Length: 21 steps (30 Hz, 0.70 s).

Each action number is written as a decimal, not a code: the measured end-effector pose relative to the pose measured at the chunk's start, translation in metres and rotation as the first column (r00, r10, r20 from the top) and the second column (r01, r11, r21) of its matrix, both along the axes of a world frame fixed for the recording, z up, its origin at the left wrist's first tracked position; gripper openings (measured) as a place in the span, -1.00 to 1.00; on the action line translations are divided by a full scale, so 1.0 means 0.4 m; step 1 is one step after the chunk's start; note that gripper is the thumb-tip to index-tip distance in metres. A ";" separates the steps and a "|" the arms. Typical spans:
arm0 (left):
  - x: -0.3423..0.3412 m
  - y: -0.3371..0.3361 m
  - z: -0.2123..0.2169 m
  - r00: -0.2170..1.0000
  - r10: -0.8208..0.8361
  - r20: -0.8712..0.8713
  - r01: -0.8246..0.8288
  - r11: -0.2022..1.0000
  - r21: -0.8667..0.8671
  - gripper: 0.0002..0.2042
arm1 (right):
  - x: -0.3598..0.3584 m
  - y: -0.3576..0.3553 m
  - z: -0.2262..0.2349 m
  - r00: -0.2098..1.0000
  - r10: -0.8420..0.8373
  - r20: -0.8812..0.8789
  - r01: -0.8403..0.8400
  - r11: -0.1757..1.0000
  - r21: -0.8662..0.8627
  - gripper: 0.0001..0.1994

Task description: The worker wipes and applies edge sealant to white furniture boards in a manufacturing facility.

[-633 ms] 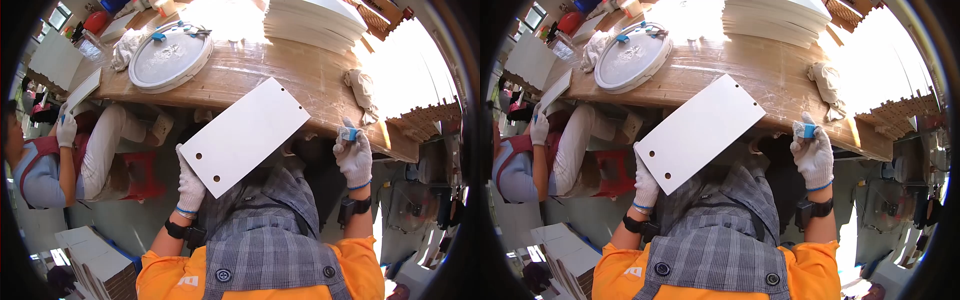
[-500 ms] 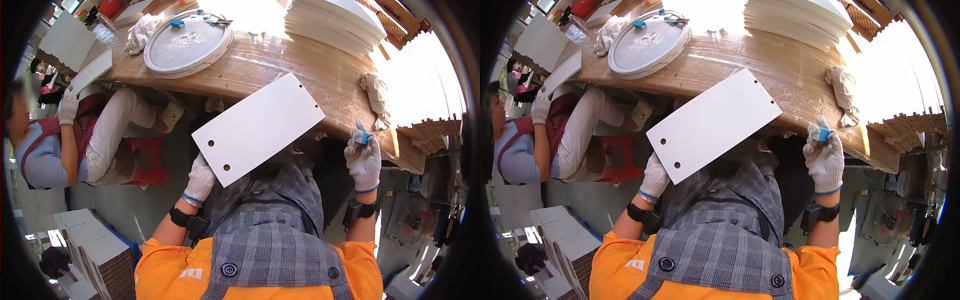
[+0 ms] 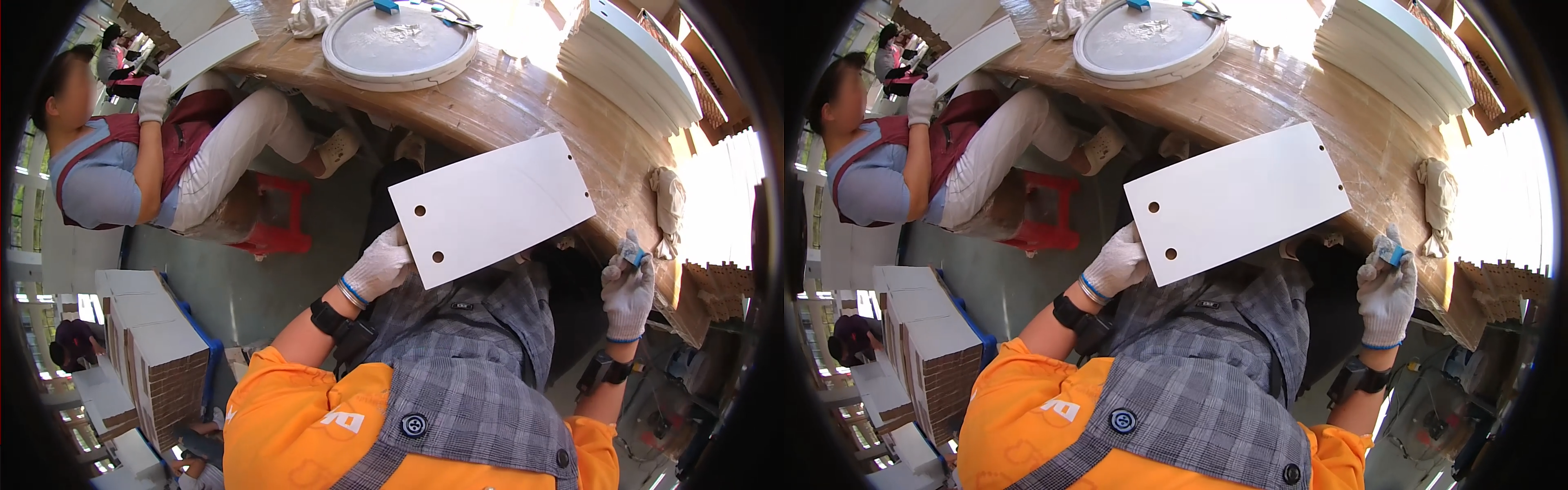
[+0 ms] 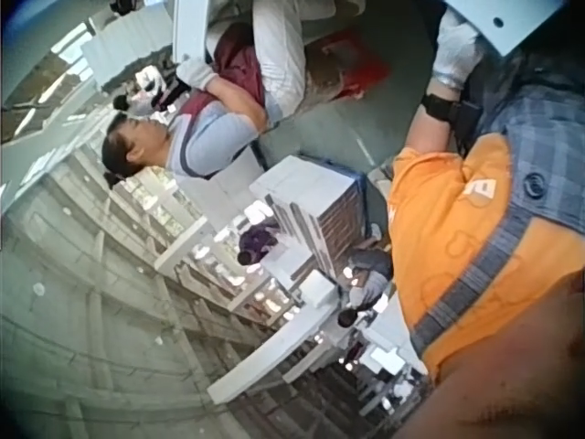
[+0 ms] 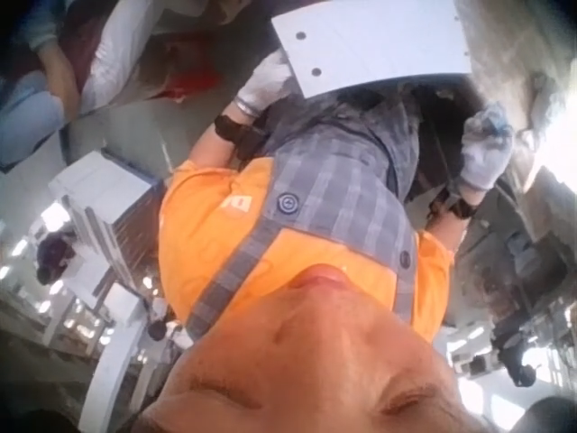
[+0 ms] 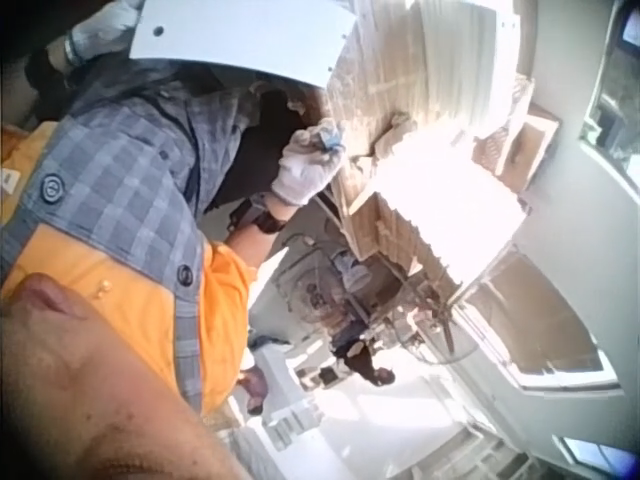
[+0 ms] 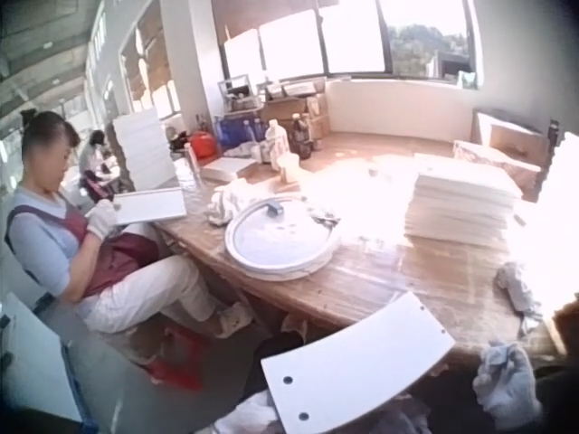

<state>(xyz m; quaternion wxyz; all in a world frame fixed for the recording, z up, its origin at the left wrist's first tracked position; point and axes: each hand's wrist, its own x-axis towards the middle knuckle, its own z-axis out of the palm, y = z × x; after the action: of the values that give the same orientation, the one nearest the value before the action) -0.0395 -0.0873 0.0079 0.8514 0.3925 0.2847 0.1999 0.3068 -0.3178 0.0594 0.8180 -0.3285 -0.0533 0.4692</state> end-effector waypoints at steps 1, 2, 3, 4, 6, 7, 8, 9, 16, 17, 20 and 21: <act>-0.001 0.005 0.011 0.996 -0.023 0.091 0.030 0.996 -0.079 -0.57 | 0.000 0.000 0.001 1.000 -0.001 -0.015 0.001 1.000 -0.002 -0.48; -0.002 0.011 0.026 0.982 -0.043 0.185 0.072 0.985 -0.158 -0.55 | -0.001 0.003 0.000 1.000 -0.006 -0.027 0.006 1.000 -0.005 -0.49; 0.004 0.014 0.064 0.993 -0.042 0.115 0.061 0.984 -0.168 -0.43 | 0.001 0.013 -0.002 0.999 0.014 -0.038 -0.014 1.000 0.009 -0.51; -0.001 0.016 0.092 0.991 -0.041 0.126 0.063 0.983 -0.175 -0.42 | -0.020 0.048 0.021 0.998 -0.007 -0.066 0.004 0.999 -0.039 -0.52; -0.003 0.028 0.125 0.968 -0.076 0.239 0.129 0.969 -0.213 -0.41 | -0.034 0.093 0.039 0.990 0.044 -0.135 -0.041 0.999 0.027 -0.54; -0.008 0.033 0.133 0.941 -0.086 0.329 0.170 0.957 -0.237 -0.41 | -0.058 0.126 0.067 0.990 0.012 -0.142 -0.019 0.999 -0.051 -0.54; -0.010 0.026 0.154 0.946 -0.063 0.317 0.142 0.963 -0.230 -0.37 | -0.068 0.145 0.080 0.988 0.059 -0.140 -0.064 0.997 -0.034 -0.53; -0.015 0.031 0.139 0.940 -0.073 0.334 0.156 0.961 -0.229 -0.37 | -0.078 0.164 0.090 0.983 0.112 -0.143 -0.115 0.993 -0.014 -0.53; 0.019 0.038 0.209 0.973 -0.228 0.045 0.229 0.973 -0.021 -0.39 | -0.122 0.299 0.168 0.970 0.240 -0.044 -0.244 0.960 -0.139 -0.55; 0.021 0.038 0.220 0.977 -0.206 0.054 0.208 0.978 -0.021 -0.39 | -0.134 0.325 0.186 0.965 0.261 -0.035 -0.264 0.954 -0.143 -0.55; 0.022 0.036 0.230 0.975 -0.221 0.031 0.221 0.975 -0.007 -0.34 | -0.162 0.399 0.225 0.852 0.376 0.365 -0.314 0.924 -0.219 -0.52; 0.022 0.053 0.240 0.950 -0.313 0.006 0.313 0.950 -0.013 -0.35 | -0.188 0.424 0.247 0.840 0.401 0.365 -0.339 0.914 -0.224 -0.52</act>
<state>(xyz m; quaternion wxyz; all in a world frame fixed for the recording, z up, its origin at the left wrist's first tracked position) -0.0306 -0.0663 0.1039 0.8756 0.4262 0.2187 0.0614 0.2314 -0.1480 0.1582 0.6557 -0.4623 -0.2475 0.5432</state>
